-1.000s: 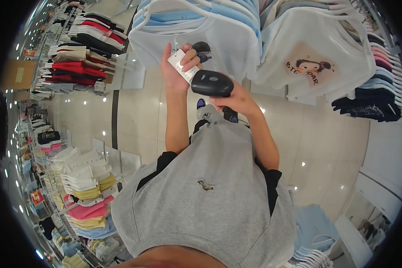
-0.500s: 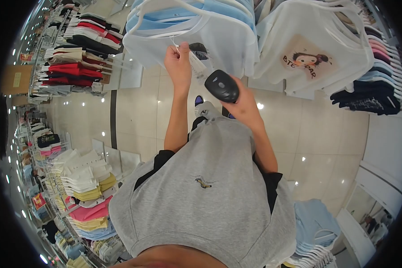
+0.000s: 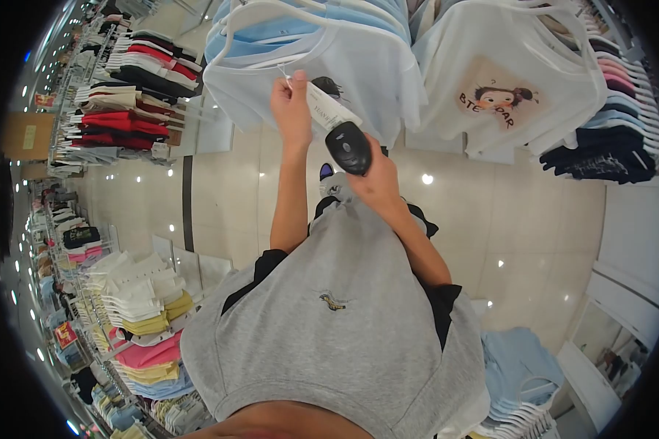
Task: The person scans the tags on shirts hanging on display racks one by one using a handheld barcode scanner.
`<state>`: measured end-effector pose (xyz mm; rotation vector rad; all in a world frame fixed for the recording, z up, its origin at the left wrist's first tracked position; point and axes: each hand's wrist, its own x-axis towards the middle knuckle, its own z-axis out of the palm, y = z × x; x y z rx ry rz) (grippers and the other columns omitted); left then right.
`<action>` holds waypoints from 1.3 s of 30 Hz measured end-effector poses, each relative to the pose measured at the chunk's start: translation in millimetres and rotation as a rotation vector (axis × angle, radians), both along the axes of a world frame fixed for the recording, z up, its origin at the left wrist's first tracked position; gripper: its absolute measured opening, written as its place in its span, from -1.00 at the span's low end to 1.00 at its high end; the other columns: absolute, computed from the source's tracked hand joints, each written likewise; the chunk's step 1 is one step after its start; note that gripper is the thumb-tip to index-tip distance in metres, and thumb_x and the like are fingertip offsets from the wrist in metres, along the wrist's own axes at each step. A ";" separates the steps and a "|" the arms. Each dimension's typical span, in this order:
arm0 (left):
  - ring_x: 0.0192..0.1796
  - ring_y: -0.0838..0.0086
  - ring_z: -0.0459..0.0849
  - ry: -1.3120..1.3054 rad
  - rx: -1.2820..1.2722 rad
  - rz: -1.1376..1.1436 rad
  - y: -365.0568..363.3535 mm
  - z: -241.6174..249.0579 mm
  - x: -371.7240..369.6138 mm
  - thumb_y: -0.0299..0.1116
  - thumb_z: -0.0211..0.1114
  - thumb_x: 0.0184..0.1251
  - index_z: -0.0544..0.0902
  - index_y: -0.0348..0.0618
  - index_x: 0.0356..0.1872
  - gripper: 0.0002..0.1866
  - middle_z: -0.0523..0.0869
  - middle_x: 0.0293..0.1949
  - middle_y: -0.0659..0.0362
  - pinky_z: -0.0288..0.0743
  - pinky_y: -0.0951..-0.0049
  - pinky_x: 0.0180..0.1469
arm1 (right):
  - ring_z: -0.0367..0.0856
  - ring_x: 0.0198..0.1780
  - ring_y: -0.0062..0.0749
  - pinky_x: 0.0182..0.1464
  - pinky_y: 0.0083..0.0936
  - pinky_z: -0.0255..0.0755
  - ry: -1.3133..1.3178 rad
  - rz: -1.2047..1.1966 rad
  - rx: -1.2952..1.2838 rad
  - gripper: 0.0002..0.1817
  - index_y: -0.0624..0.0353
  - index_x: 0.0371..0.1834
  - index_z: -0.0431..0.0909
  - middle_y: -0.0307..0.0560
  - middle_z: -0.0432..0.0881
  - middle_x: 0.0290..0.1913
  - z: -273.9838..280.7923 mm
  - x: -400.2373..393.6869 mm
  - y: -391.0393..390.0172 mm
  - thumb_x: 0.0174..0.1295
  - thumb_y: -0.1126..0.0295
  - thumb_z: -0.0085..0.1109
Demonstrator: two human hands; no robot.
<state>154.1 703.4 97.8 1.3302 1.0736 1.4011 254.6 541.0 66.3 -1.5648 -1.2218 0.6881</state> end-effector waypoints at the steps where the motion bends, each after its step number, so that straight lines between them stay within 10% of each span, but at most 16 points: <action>1: -0.44 0.71 0.44 0.000 0.005 0.001 2.0 14.3 -2.4 -0.18 0.31 0.40 0.43 -0.13 -0.45 -0.67 0.54 -0.51 0.30 0.32 0.62 -0.42 | 0.71 -0.03 -0.12 0.01 -0.41 0.50 0.077 -0.037 0.042 -0.33 0.25 0.27 0.34 0.14 0.68 -0.07 -0.3 1.7 -0.4 0.03 0.52 0.37; 13: -0.16 0.45 0.64 -0.271 0.095 0.004 54.4 75.9 -48.8 -0.45 0.37 0.30 0.43 -0.31 -0.02 -0.66 0.65 -0.15 0.10 0.63 0.43 -0.04 | 0.69 -0.07 -0.37 0.01 -0.51 0.48 0.179 -0.028 0.020 -0.45 0.31 0.16 0.44 0.04 0.71 -0.10 -35.0 21.0 -15.7 0.05 0.52 0.37; 18: -0.12 0.44 0.59 -1.155 -0.213 -0.225 86.1 53.9 -58.0 -0.47 0.32 0.34 0.36 -0.18 -0.04 -0.68 0.58 -0.17 0.13 0.57 0.42 0.07 | 0.72 -0.12 -0.09 -0.07 -0.43 0.51 0.152 -0.042 0.047 -0.41 0.28 0.17 0.41 0.14 0.69 -0.17 -41.0 21.0 -16.2 -0.02 0.54 0.35; 21: -0.11 0.45 0.57 -0.823 0.105 0.084 70.4 54.7 -36.0 -0.50 0.32 0.34 0.37 -0.18 -0.04 -0.70 0.57 -0.15 0.15 0.56 0.44 0.04 | 0.72 -0.12 -0.08 -0.07 -0.43 0.51 0.154 -0.040 0.052 -0.40 0.28 0.17 0.42 0.15 0.69 -0.17 -42.4 22.0 -17.2 -0.02 0.54 0.35; 31: -0.18 0.54 0.52 -1.016 0.022 -0.177 81.1 32.2 -43.3 -0.40 0.30 0.38 0.38 -0.13 -0.05 -0.73 0.57 -0.22 0.22 0.45 0.48 -0.15 | 0.71 -0.09 -0.03 -0.04 -0.41 0.51 0.164 -0.011 0.054 -0.39 0.30 0.18 0.41 0.18 0.68 -0.15 -49.3 25.6 -14.8 -0.02 0.53 0.35; 39: -0.25 0.49 0.53 -0.453 0.193 -0.027 73.3 26.8 -30.1 -0.44 0.27 0.40 0.31 -0.15 -0.01 -0.69 0.56 -0.22 0.16 0.48 0.46 -0.23 | 0.71 -0.10 -0.02 -0.05 -0.41 0.51 0.152 -0.002 0.042 -0.38 0.30 0.19 0.40 0.17 0.69 -0.17 -51.7 28.4 -16.4 -0.04 0.54 0.34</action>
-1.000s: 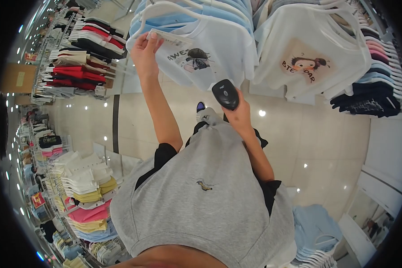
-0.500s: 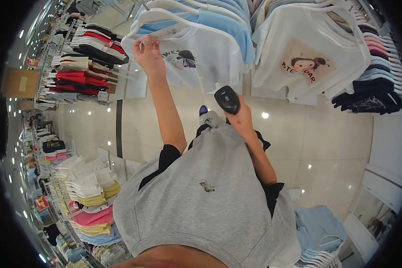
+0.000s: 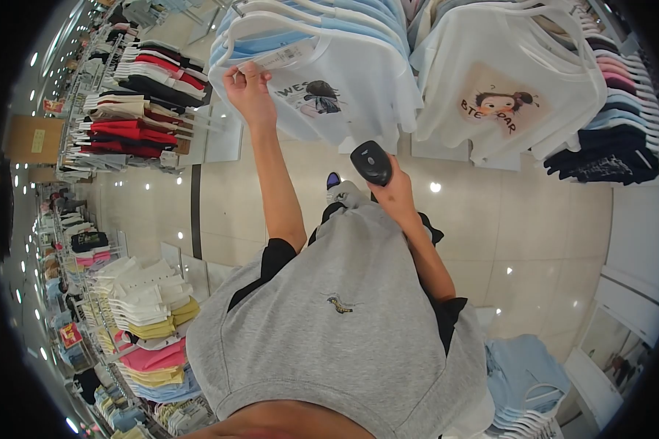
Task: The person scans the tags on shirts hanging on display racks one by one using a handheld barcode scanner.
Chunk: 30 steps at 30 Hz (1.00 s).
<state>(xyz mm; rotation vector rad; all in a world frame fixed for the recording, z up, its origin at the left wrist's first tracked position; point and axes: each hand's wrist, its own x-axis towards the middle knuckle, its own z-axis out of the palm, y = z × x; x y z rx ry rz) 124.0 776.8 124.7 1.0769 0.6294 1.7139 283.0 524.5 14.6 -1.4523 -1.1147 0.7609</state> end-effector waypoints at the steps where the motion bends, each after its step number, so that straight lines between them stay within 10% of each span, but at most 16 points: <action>1: -0.25 0.49 0.53 -0.001 0.000 -0.001 0.7 3.4 0.1 -0.44 0.27 0.40 0.31 -0.15 -0.01 -0.69 0.56 -0.22 0.16 0.48 0.46 -0.23 | 0.71 -0.10 -0.02 -0.05 -0.41 0.51 0.003 -0.002 0.000 -0.38 0.30 0.19 0.40 0.17 0.69 -0.17 0.5 -0.2 0.2 -0.03 0.54 0.34; 10: -0.28 0.52 0.57 -0.113 -0.012 -0.159 8.6 -0.9 -1.2 -0.35 0.29 0.41 0.42 -0.17 -0.12 -0.78 0.60 -0.29 0.18 0.52 0.45 -0.27 | 0.71 -0.10 0.00 -0.05 -0.39 0.52 0.000 0.004 -0.010 -0.38 0.30 0.19 0.40 0.19 0.69 -0.15 -1.7 1.9 -0.2 -0.02 0.53 0.35; 16: -0.27 0.45 0.61 0.847 0.065 0.083 -9.9 10.3 -3.6 -0.44 0.32 0.32 0.58 -0.19 -0.04 -0.77 0.63 -0.27 0.16 0.54 0.42 -0.23 | 0.69 -0.09 0.07 -0.06 -0.36 0.52 -0.023 0.015 -0.035 -0.38 0.26 0.19 0.40 0.20 0.68 -0.15 -3.3 3.5 0.3 -0.01 0.51 0.35; 19: -0.13 0.41 0.61 1.315 0.680 0.405 -18.9 23.2 1.3 -0.37 0.34 0.29 0.61 -0.19 -0.01 -0.72 0.65 -0.19 0.11 0.51 0.40 -0.08 | 0.69 -0.08 0.08 -0.06 -0.35 0.52 -0.045 0.015 -0.064 -0.38 0.25 0.19 0.40 0.19 0.68 -0.16 -4.6 3.7 0.6 -0.02 0.51 0.35; 22: 0.00 0.38 0.59 1.155 0.363 0.492 -24.0 45.3 11.5 -0.25 0.29 0.36 0.60 -0.20 0.00 -0.70 0.65 -0.13 0.12 0.47 0.35 0.02 | 0.68 -0.07 0.09 -0.07 -0.32 0.53 -0.025 0.019 -0.090 -0.38 0.25 0.19 0.39 0.20 0.68 -0.16 -2.8 3.6 0.7 -0.02 0.49 0.35; 24: 0.04 0.35 0.57 0.035 -0.002 -0.244 -15.2 58.9 21.4 -0.15 0.24 0.43 0.55 -0.20 0.12 -0.60 0.64 -0.02 0.11 0.45 0.33 -0.02 | 0.68 -0.08 0.11 -0.07 -0.31 0.53 -0.040 0.020 -0.077 -0.37 0.25 0.19 0.39 0.21 0.68 -0.16 -7.6 4.1 0.2 -0.02 0.48 0.35; 27: 0.02 0.33 0.60 -0.425 -0.063 -0.543 -0.9 75.0 36.2 -0.07 0.20 0.44 0.53 -0.24 0.07 -0.57 0.65 -0.01 0.08 0.50 0.35 -0.09 | 0.67 -0.08 0.13 -0.07 -0.28 0.53 -0.065 0.024 -0.083 -0.36 0.24 0.20 0.39 0.22 0.68 -0.16 -14.2 3.2 -1.2 -0.03 0.46 0.35; 30: -0.01 0.31 0.65 -0.244 0.147 -0.522 -15.4 88.6 55.5 -0.08 0.19 0.45 0.54 -0.26 0.01 -0.60 0.65 -0.02 0.03 0.57 0.39 -0.11 | 0.69 -0.08 0.03 -0.04 -0.34 0.52 -0.074 0.003 -0.080 -0.37 0.24 0.19 0.39 0.18 0.69 -0.15 -14.0 6.6 -1.0 -0.03 0.49 0.37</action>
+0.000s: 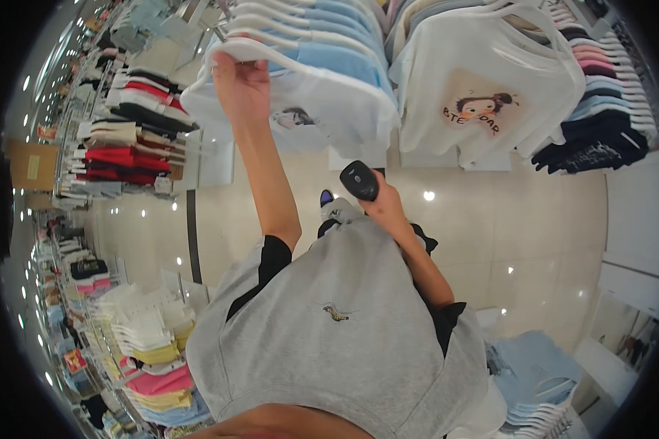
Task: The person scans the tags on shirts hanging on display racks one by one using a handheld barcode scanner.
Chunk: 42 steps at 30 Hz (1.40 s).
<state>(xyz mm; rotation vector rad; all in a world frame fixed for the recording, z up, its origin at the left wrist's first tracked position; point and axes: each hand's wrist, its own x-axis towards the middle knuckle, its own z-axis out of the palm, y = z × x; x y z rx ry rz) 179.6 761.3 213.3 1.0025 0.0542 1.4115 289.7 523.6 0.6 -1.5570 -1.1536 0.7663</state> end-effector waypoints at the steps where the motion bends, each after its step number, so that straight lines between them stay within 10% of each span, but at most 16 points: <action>1: -0.08 0.30 0.69 0.029 0.024 -0.013 -15.3 4.8 12.9 -0.10 0.18 0.46 0.54 -0.29 0.01 -0.59 0.67 -0.04 0.02 0.63 0.38 -0.10 | 0.72 -0.07 -0.07 -0.02 -0.41 0.52 0.008 0.000 0.003 -0.38 0.25 0.18 0.40 0.14 0.70 -0.15 -0.4 0.3 -4.0 -0.02 0.52 0.39; 11: -0.27 0.52 0.68 0.541 0.012 -0.560 -113.0 -89.9 232.5 -0.21 0.26 0.43 0.62 -0.34 -0.07 -0.67 0.70 -0.23 0.15 0.61 0.50 -0.20 | 0.63 -0.10 0.23 -0.08 -0.13 0.51 -0.041 -0.132 -0.098 -0.33 0.22 0.22 0.35 0.29 0.65 -0.21 -8.5 10.4 -30.7 -0.05 0.42 0.31; 16: -0.30 0.54 0.67 0.696 0.181 -0.569 -142.6 -31.9 324.3 -0.17 0.26 0.42 0.61 -0.35 -0.09 -0.64 0.68 -0.25 0.14 0.62 0.45 -0.30 | 0.64 -0.08 0.20 -0.08 -0.15 0.52 -0.011 -0.291 -0.091 -0.34 0.21 0.22 0.35 0.28 0.66 -0.17 -4.8 12.7 -57.4 -0.02 0.47 0.34; 20: -0.20 0.53 0.66 0.254 0.024 -0.585 -144.3 12.3 384.6 -0.09 0.26 0.41 0.59 -0.31 -0.06 -0.59 0.67 -0.24 0.15 0.65 0.37 -0.31 | 0.65 -0.08 0.19 -0.09 -0.20 0.53 0.002 -0.420 -0.079 -0.35 0.19 0.23 0.35 0.26 0.67 -0.18 1.0 15.2 -71.7 0.01 0.48 0.35; 42: -0.01 0.30 0.66 -0.061 -0.388 -0.763 -103.1 -39.7 374.6 -0.05 0.15 0.48 0.45 -0.19 0.05 -0.60 0.58 -0.04 0.15 0.64 0.31 -0.06 | 0.68 -0.02 0.06 -0.02 -0.28 0.54 0.001 -0.270 -0.186 -0.33 0.24 0.22 0.36 0.23 0.68 -0.11 -15.9 5.3 -62.5 0.00 0.44 0.43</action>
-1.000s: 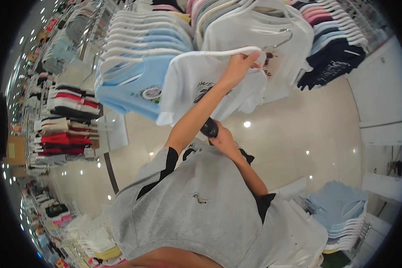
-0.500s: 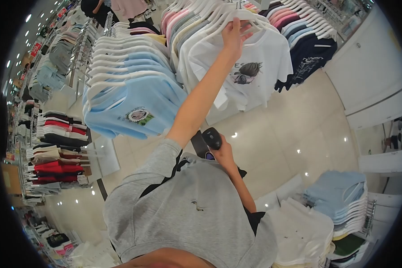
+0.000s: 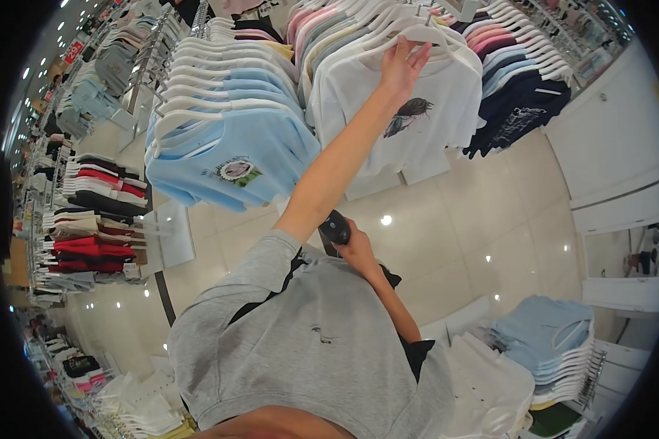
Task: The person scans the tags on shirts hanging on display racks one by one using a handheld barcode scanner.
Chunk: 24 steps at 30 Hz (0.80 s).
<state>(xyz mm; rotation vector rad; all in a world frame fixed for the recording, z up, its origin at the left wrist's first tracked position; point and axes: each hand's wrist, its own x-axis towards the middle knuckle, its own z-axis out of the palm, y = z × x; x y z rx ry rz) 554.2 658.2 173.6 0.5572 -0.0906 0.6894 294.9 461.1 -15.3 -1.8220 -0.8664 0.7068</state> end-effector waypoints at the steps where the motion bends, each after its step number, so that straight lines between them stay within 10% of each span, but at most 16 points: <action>1: -0.01 0.30 0.66 0.000 -0.001 0.000 -0.2 0.9 5.3 -0.05 0.15 0.48 0.45 -0.19 0.05 -0.60 0.58 -0.04 0.15 0.64 0.31 -0.06 | 0.68 -0.02 0.06 -0.02 -0.28 0.54 0.000 0.000 -0.001 -0.33 0.24 0.22 0.36 0.23 0.68 -0.11 0.5 0.3 -0.9 0.00 0.44 0.43; 9: -0.19 0.35 0.70 0.391 -0.120 0.091 -12.8 36.5 -10.0 -0.03 0.09 0.51 0.47 -0.21 -0.03 -0.61 0.63 -0.17 0.10 0.62 0.33 -0.21 | 0.66 -0.07 0.14 -0.09 -0.22 0.53 -0.023 -0.057 0.053 -0.37 0.23 0.20 0.37 0.24 0.68 -0.17 6.0 4.3 -4.2 0.01 0.46 0.38; 16: -0.30 0.48 0.66 0.484 0.270 0.106 6.7 -46.4 -141.6 -0.23 0.14 0.46 0.55 -0.14 -0.16 -0.81 0.65 -0.35 0.20 0.52 0.47 -0.25 | 0.72 -0.10 -0.03 -0.06 -0.33 0.54 0.024 0.000 0.088 -0.43 0.25 0.15 0.43 0.16 0.71 -0.18 -3.1 4.9 6.9 0.01 0.46 0.39; 19: -0.31 0.52 0.64 0.609 0.389 0.474 24.8 -85.5 -232.3 -0.27 0.16 0.46 0.56 -0.16 -0.11 -0.81 0.67 -0.37 0.21 0.49 0.53 -0.23 | 0.54 -0.48 -0.52 -0.36 -0.53 0.44 0.084 -0.045 0.165 -0.54 0.28 0.06 0.49 -0.14 0.61 -0.47 -16.6 8.6 17.3 0.03 0.50 0.32; 22: -0.19 0.52 0.62 0.752 0.408 0.938 60.2 -87.3 -312.2 -0.30 0.23 0.40 0.56 -0.20 -0.03 -0.76 0.67 -0.28 0.15 0.46 0.50 -0.10 | 0.54 -0.48 -0.52 -0.37 -0.53 0.44 0.099 -0.009 0.133 -0.54 0.29 0.05 0.49 -0.13 0.62 -0.46 -23.9 10.8 27.9 0.04 0.50 0.32; 24: 0.02 0.35 0.54 1.051 0.856 1.450 78.2 -63.4 -353.9 -0.34 0.28 0.30 0.54 -0.22 0.05 -0.67 0.61 -0.05 0.03 0.38 0.33 0.08 | 0.55 -0.47 -0.53 -0.36 -0.53 0.45 0.087 0.046 0.110 -0.55 0.28 0.05 0.49 -0.14 0.62 -0.44 -28.2 11.0 34.6 0.05 0.49 0.33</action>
